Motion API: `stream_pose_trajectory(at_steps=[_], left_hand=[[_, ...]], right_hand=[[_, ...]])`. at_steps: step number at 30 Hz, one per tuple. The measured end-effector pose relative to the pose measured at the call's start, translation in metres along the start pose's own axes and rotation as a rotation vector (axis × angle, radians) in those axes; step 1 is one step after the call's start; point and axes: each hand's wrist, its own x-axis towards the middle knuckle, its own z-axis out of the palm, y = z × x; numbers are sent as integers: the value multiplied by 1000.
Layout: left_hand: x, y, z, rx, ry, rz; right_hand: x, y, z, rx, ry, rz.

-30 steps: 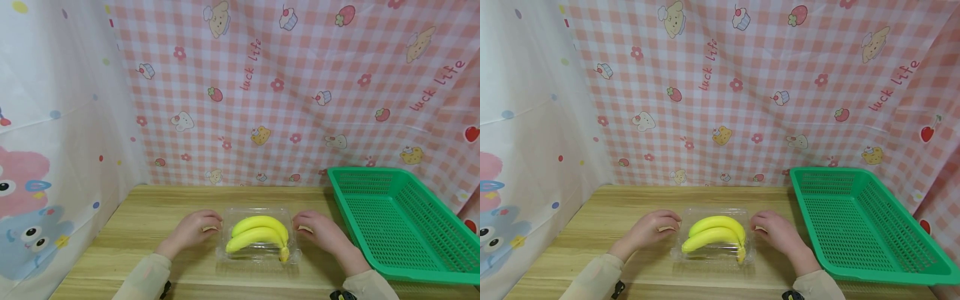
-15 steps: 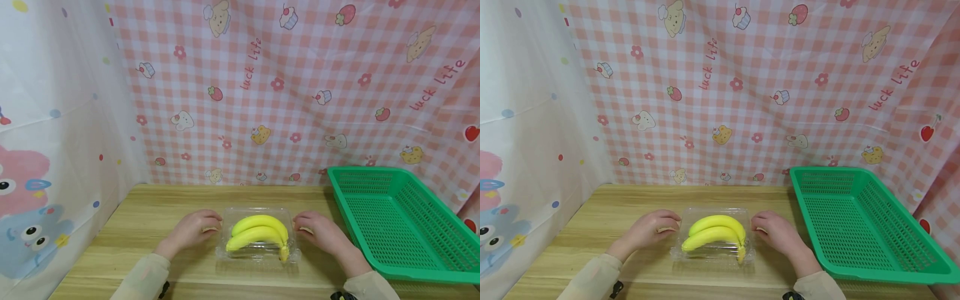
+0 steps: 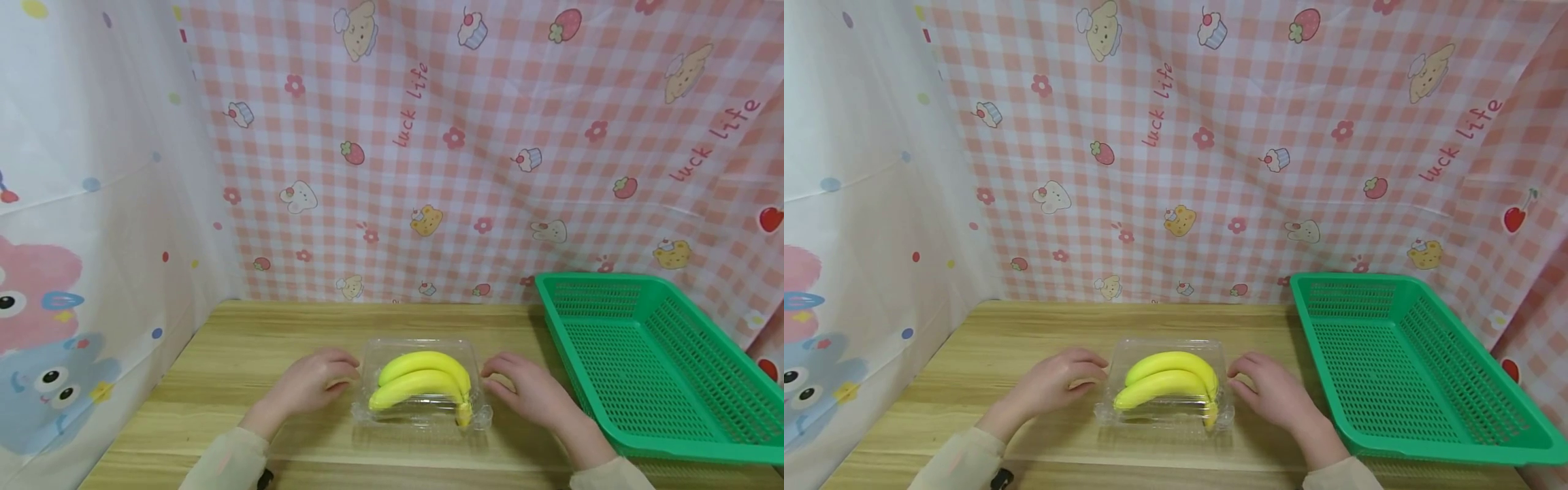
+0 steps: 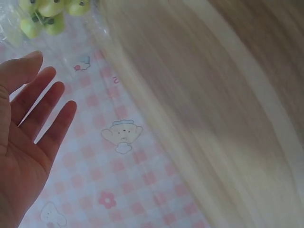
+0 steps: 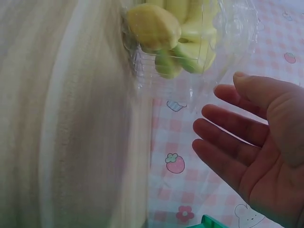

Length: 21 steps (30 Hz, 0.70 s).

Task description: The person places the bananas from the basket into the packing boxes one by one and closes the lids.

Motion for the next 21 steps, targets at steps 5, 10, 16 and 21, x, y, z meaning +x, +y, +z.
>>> stream_pose_trajectory(at_steps=[5,10,16,21], left_hand=[[-3,7,-4,-36,-24,-68],[-6,12,-8,-113,-34,-144],[-8,18,-12,-273,-16,-246],[-11,24,-14,-503,12,-393]], right_hand=[[-3,-2,1,90,29,59],[-6,-3,0,195,31,117],[-8,-4,1,353,35,173],[-10,-5,2,467,34,254]])
